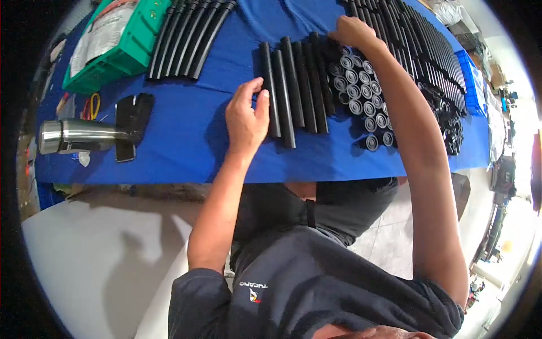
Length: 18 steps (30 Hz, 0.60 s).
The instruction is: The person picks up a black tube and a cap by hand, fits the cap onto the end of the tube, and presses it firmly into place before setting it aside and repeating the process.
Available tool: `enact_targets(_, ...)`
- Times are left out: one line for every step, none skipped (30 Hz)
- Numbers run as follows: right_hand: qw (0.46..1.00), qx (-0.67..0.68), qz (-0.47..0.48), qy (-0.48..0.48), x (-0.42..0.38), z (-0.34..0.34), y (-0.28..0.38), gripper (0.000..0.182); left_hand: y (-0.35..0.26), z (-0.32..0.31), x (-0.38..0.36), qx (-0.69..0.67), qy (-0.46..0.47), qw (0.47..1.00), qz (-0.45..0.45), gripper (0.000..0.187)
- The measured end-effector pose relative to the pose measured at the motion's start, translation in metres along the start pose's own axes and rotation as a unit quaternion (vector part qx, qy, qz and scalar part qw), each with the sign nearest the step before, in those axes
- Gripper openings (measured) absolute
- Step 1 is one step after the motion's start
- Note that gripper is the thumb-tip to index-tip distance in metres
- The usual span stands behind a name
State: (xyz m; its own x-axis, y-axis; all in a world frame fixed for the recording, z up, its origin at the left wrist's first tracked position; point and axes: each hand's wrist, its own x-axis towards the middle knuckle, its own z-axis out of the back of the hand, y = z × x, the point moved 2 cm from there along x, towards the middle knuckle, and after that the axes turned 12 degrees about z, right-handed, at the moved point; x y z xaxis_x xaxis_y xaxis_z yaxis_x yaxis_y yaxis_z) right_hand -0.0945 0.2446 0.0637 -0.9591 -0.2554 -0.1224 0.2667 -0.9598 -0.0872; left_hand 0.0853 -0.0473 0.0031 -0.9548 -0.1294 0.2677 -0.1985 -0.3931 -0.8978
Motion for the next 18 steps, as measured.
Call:
enact_targets(1.0,0.012,-0.003,0.012,0.003,-0.003,-0.003,0.047,0.001,-0.001,0.0,0.001,-0.002,1.0,0.002,0.022)
enact_targets(0.999,0.025,-0.006,0.023,0.01,-0.004,-0.006,0.048,0.002,-0.001,0.0,0.002,-0.003,1.0,0.004,0.022)
enact_targets(0.997,0.063,-0.032,0.023,0.006,-0.001,-0.003,0.051,0.0,0.0,0.0,0.006,-0.001,1.0,0.0,0.022)
enact_targets(0.997,0.073,-0.028,0.024,0.007,0.001,-0.001,0.052,0.001,-0.001,0.0,0.004,0.0,1.0,0.002,0.022)
enact_targets(0.996,0.082,-0.026,0.026,0.007,0.0,0.0,0.052,0.004,-0.002,0.0,0.005,0.0,1.0,0.0,0.022)
enact_targets(0.995,0.091,-0.024,0.028,0.006,-0.003,-0.002,0.053,0.005,-0.002,0.0,0.006,0.001,1.0,-0.002,0.022)
enact_targets(0.996,0.091,-0.002,0.006,0.007,-0.008,-0.004,0.053,0.002,0.0,0.0,0.014,0.013,1.0,0.021,0.024)
enact_targets(0.995,0.097,0.006,-0.025,0.006,-0.012,-0.008,0.051,0.001,0.001,-0.001,0.01,0.013,1.0,0.023,0.024)
enact_targets(0.993,0.101,0.013,-0.056,0.001,-0.009,-0.006,0.05,0.001,0.0,-0.001,0.006,0.012,1.0,0.024,0.023)
enact_targets(0.99,0.107,0.021,-0.087,-0.003,-0.006,-0.005,0.049,0.002,0.0,-0.001,0.002,0.011,1.0,0.025,0.023)
enact_targets(0.978,0.131,-0.009,-0.162,-0.008,-0.004,-0.004,0.045,0.003,0.0,-0.001,0.009,0.014,0.999,0.033,0.023)
enact_targets(0.963,0.143,0.002,-0.228,-0.013,0.002,-0.004,0.046,0.003,0.001,-0.002,0.003,0.013,0.999,0.037,0.024)
enact_targets(0.944,0.153,0.012,-0.294,-0.019,0.008,-0.007,0.046,0.002,0.001,-0.001,-0.003,0.014,0.999,0.04,0.024)
enact_targets(0.92,0.163,0.02,-0.357,-0.026,0.012,-0.009,0.046,0.002,0.002,-0.002,-0.01,0.016,0.999,0.043,0.024)
enact_targets(0.892,0.227,0.047,-0.388,-0.045,0.023,-0.001,0.049,0.002,0.002,-0.002,-0.012,0.014,0.999,0.044,0.024)
enact_targets(0.888,0.24,0.049,-0.388,-0.07,0.037,0.01,0.049,0.003,0.001,-0.002,-0.014,0.013,0.999,0.046,0.024)
enact_targets(0.885,0.253,0.051,-0.388,-0.1,0.049,0.023,0.049,0.004,0.001,-0.002,-0.017,0.013,0.999,0.049,0.024)
enact_targets(0.875,0.273,0.056,-0.395,-0.131,0.058,0.039,0.045,0.004,0.001,-0.002,-0.014,0.011,0.999,0.047,0.024)
